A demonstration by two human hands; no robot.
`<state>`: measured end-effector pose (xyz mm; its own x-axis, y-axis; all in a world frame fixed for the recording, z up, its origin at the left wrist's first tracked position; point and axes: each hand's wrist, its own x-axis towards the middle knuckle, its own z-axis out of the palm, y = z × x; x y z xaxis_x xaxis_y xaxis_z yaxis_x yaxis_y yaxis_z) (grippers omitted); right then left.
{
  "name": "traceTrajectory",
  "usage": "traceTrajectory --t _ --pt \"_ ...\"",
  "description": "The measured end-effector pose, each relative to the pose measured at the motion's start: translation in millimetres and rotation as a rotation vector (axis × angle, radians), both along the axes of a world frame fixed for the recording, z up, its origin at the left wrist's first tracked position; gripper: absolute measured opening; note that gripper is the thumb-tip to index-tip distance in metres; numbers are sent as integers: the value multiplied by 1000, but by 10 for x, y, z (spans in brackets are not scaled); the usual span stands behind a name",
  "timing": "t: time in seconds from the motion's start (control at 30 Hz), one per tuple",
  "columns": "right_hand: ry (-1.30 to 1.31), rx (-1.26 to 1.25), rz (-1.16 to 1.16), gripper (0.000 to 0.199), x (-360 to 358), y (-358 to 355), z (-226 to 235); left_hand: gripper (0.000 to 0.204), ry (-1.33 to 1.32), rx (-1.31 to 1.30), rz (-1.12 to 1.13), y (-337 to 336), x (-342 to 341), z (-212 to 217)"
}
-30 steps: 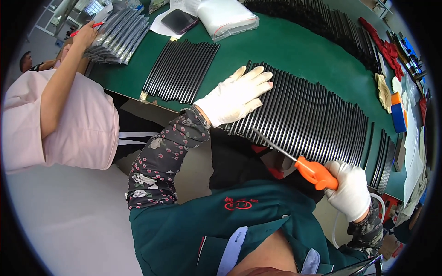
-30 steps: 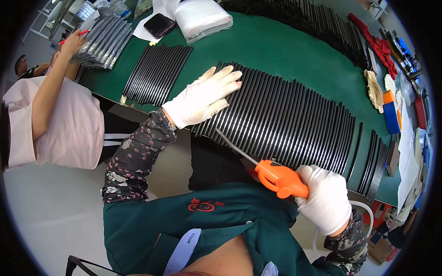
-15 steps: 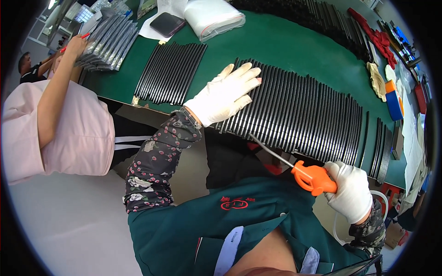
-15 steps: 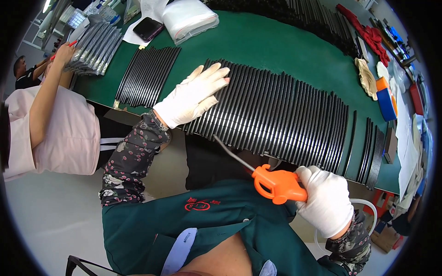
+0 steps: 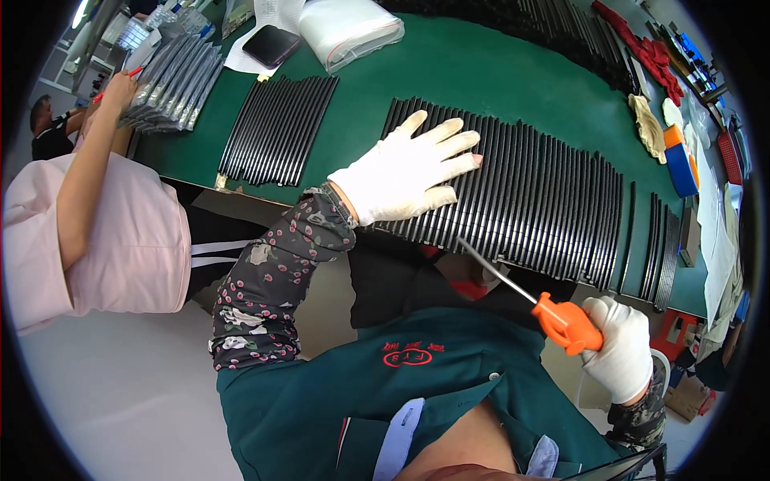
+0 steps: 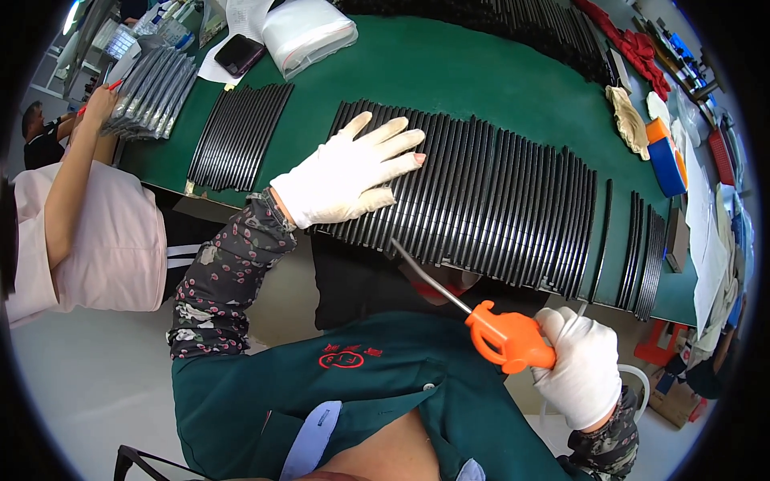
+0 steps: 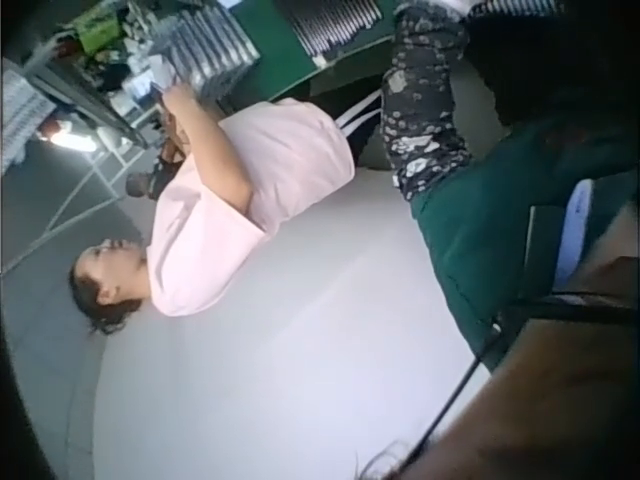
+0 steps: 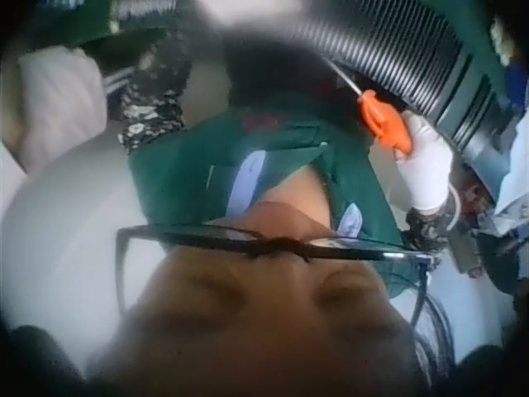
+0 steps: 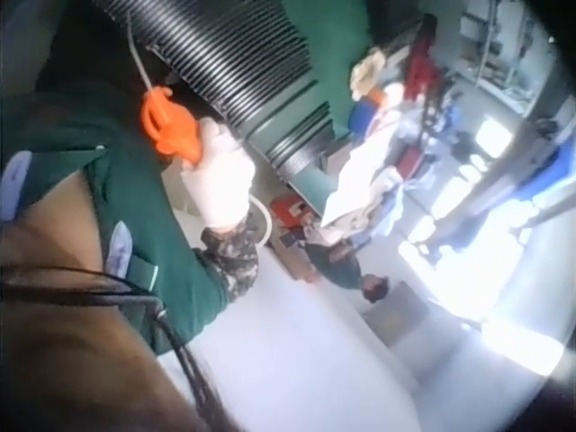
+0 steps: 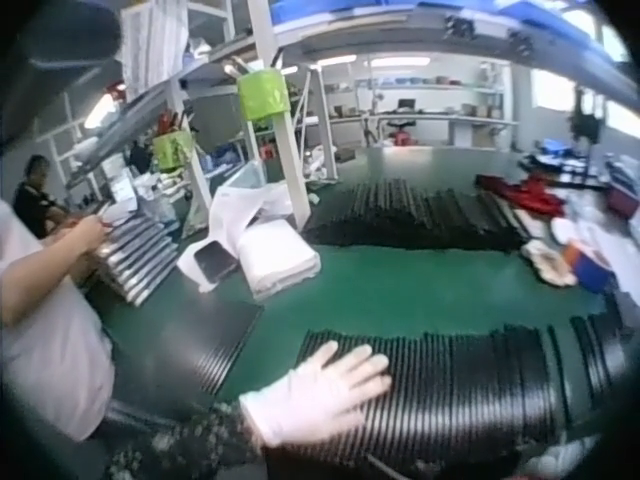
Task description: Cleaning and organizing black industrial components on a workbench.
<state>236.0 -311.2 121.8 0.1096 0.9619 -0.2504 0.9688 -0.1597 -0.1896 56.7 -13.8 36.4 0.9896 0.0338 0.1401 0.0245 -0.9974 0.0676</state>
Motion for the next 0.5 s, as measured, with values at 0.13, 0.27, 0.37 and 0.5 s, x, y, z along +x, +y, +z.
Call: traceTrajectory --t 0.13,0.27,0.37,0.5 --pt "30 -4 -32 26 40 -39 -34 58 2 10 -6 3 3 15" --pt "56 19 -44 27 80 -63 -26 57 -18 23 -13 -6 7 -1" --pt "91 17 -33 29 81 -76 -42 58 -3 42 -18 1 15 15" --pt "52 20 -16 32 89 -122 -124 59 3 56 -34 7 19 16"
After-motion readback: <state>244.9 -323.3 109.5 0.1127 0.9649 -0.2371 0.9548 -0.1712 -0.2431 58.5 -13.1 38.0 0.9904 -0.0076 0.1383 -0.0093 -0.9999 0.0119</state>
